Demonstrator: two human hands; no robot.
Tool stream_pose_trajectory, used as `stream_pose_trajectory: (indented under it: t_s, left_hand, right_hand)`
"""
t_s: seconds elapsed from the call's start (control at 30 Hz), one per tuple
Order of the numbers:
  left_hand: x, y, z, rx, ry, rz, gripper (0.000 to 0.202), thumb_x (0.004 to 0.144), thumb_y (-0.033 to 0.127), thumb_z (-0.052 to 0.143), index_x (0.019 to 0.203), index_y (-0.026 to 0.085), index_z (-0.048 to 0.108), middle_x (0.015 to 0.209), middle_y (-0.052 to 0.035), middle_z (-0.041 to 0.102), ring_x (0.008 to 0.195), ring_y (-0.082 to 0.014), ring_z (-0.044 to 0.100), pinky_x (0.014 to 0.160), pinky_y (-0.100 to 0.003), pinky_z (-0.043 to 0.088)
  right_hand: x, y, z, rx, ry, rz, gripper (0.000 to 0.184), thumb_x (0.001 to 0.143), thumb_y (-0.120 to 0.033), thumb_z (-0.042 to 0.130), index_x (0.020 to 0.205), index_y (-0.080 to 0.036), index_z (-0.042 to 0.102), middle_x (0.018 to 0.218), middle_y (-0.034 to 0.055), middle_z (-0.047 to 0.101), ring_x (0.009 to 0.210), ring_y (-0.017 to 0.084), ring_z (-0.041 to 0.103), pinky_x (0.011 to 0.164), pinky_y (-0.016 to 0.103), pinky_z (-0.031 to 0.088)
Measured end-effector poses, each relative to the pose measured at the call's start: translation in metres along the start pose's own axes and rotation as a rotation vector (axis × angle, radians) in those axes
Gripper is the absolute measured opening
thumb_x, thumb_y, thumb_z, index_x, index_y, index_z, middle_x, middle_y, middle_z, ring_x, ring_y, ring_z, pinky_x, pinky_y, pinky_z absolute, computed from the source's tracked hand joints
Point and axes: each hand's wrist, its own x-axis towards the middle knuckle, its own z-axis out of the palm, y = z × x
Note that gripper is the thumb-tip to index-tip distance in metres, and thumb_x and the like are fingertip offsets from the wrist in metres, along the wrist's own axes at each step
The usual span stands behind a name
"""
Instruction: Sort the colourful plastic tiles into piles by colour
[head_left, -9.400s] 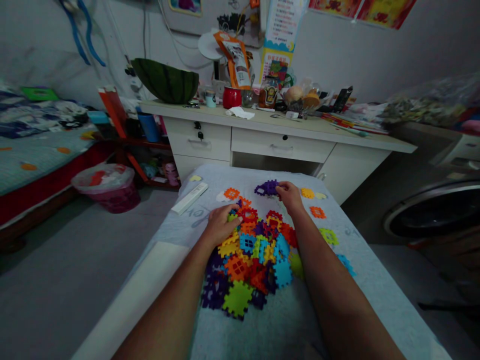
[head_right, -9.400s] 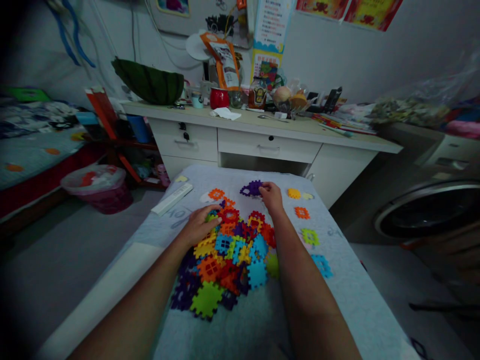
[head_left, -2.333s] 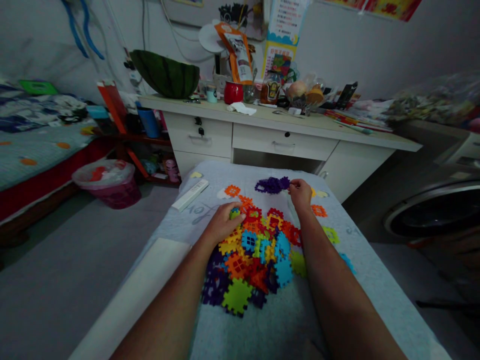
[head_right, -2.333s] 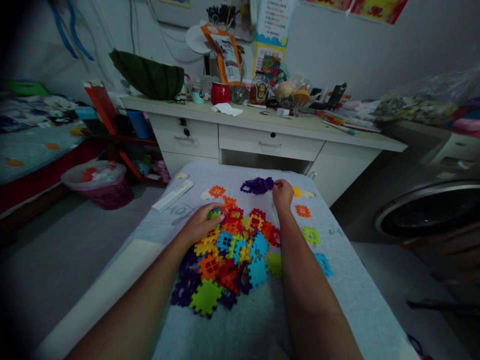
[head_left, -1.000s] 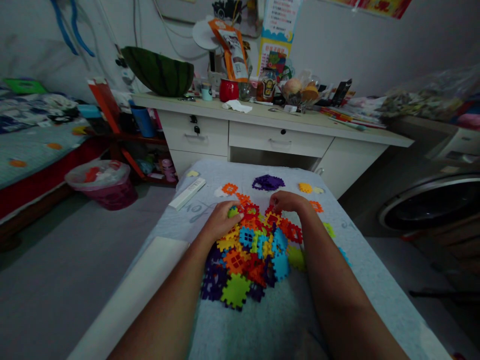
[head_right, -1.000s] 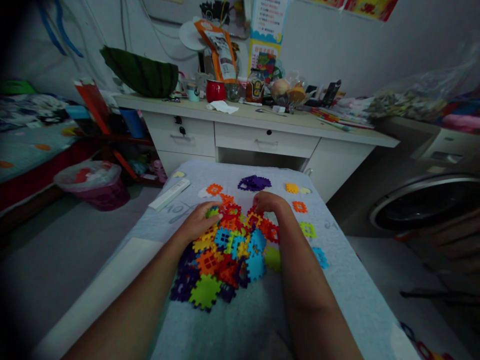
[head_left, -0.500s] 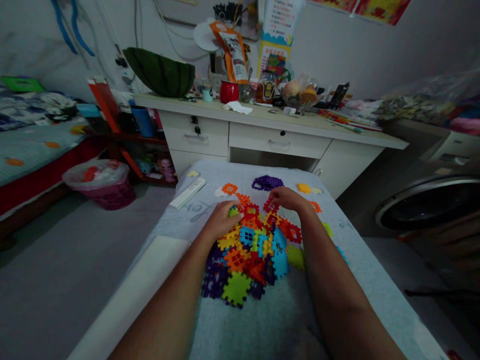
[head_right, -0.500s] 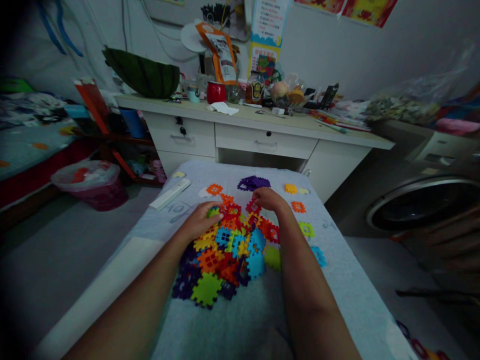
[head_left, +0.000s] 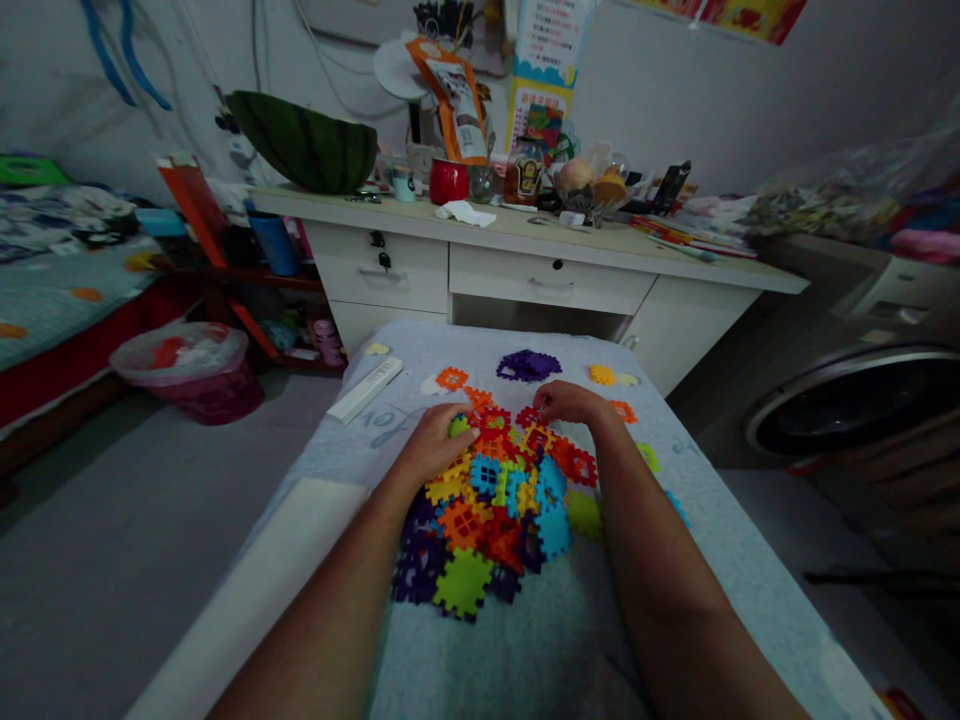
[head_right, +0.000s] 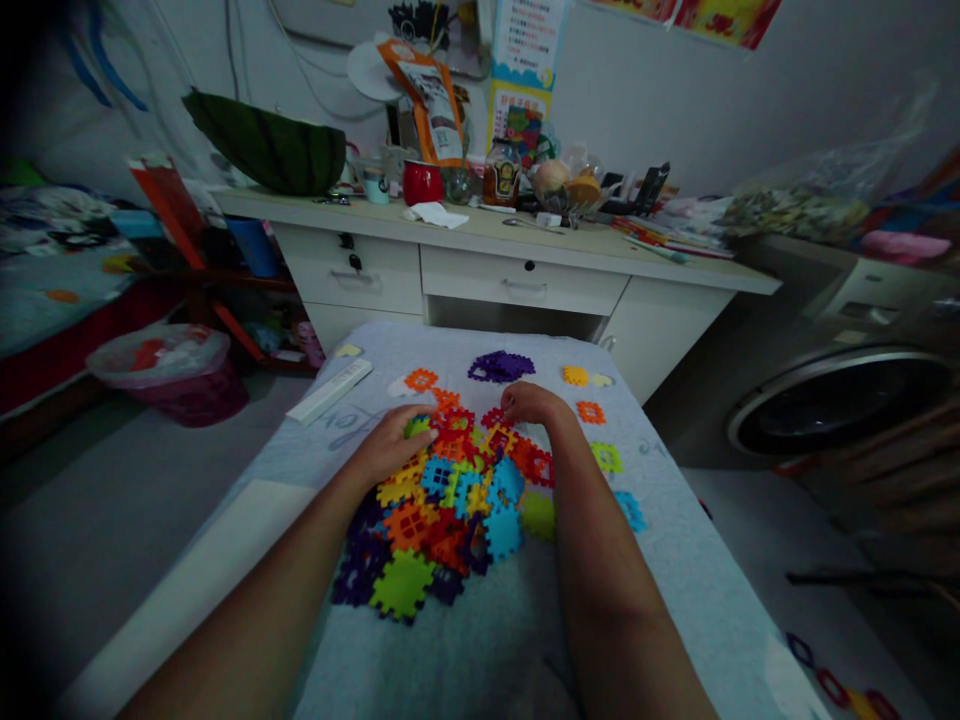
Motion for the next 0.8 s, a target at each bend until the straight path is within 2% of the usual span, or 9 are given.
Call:
stream_pose_trajectory:
  t_s: [0.17,0.27,0.5,0.8]
  left_hand:
    - [0.0,-0.001,0.001,0.012,0.003,0.004,0.039,0.08,0.044,0.058,0.111,0.022,0.067,0.119,-0.0063,0.068,0.117,-0.0263,0.058,0.107,-0.043,0.04]
    - [0.0,-0.003,0.002,0.018,-0.001,0.006,0.04,0.081,0.045,0.057,0.111,0.022,0.066,0.119,-0.0064,0.067,0.118,-0.0262,0.057,0.108,-0.043,0.039]
    - [0.0,-0.003,0.003,0.008,0.004,0.002,0.039,0.081,0.044,0.057,0.111,0.022,0.066,0.119,-0.0065,0.067,0.118,-0.0258,0.057,0.107,-0.043,0.039]
    - [0.001,0.0,0.001,0.012,0.0,0.002,0.038,0.079,0.043,0.058,0.109,0.022,0.067,0.118,-0.0066,0.068,0.116,-0.0265,0.058,0.106,-0.044,0.041]
  right_hand:
    - [0.002,-0.003,0.003,0.036,-0.009,0.022,0.033,0.072,-0.018,0.069,0.105,-0.018,0.068,0.091,0.0019,0.07,0.074,0.013,0.06,0.061,0.02,0.04]
    - [-0.002,-0.007,0.004,0.036,-0.012,0.04,0.034,0.074,-0.017,0.066,0.108,-0.018,0.067,0.092,0.0021,0.07,0.073,0.013,0.06,0.06,0.019,0.04]
    - [-0.005,-0.014,0.002,-0.045,0.009,0.024,0.028,0.075,-0.015,0.061,0.102,-0.016,0.067,0.096,0.0041,0.071,0.079,0.014,0.06,0.059,0.02,0.038]
    - [0.002,-0.015,0.007,-0.065,0.018,0.045,0.029,0.073,-0.015,0.062,0.101,-0.015,0.068,0.102,0.0075,0.071,0.082,0.016,0.062,0.059,0.021,0.038]
